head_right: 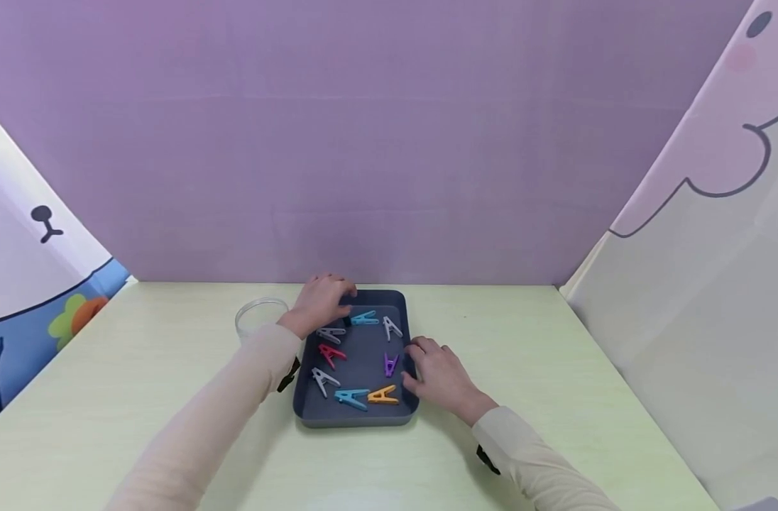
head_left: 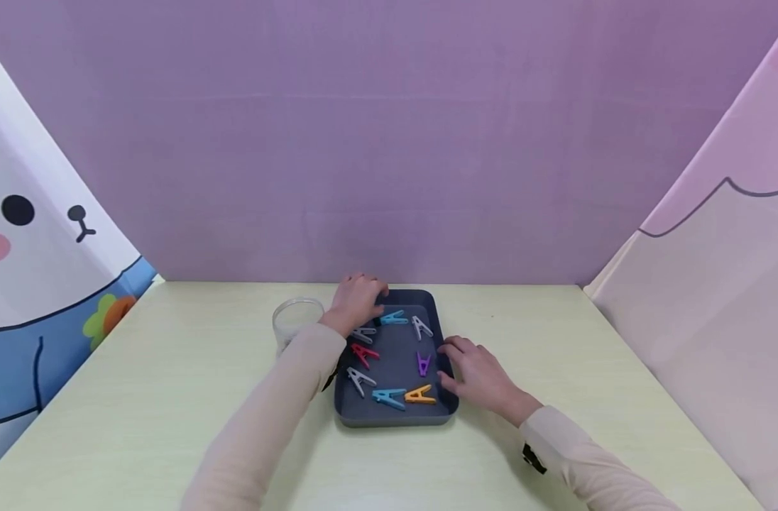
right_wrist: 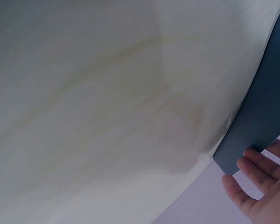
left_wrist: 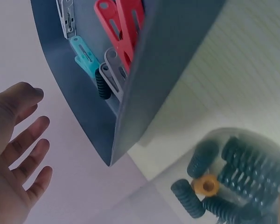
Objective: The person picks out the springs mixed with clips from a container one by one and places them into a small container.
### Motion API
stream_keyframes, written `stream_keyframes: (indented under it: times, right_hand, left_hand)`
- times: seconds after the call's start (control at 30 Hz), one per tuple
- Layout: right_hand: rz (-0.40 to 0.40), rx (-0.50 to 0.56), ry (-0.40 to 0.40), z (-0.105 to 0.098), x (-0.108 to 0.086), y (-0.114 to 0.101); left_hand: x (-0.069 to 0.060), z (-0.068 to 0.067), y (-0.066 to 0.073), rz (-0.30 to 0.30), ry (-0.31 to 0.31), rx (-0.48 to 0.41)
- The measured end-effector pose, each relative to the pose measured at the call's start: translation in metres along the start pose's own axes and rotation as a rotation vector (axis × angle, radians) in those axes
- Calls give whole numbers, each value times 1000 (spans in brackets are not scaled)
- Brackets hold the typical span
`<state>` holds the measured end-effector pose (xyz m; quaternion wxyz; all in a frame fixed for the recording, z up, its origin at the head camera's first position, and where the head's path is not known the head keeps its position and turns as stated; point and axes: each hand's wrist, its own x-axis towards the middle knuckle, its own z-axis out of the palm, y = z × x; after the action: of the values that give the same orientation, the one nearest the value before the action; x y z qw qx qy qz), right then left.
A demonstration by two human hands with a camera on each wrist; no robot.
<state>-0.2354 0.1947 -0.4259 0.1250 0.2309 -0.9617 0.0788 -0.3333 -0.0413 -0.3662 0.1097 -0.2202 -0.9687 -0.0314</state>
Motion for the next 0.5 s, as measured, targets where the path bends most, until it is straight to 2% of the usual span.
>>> stream_keyframes:
  times: [0.5]
  right_hand:
    - [11, -3, -9, 1, 1, 0]
  left_hand:
    - [9, 7, 11, -33, -11, -50]
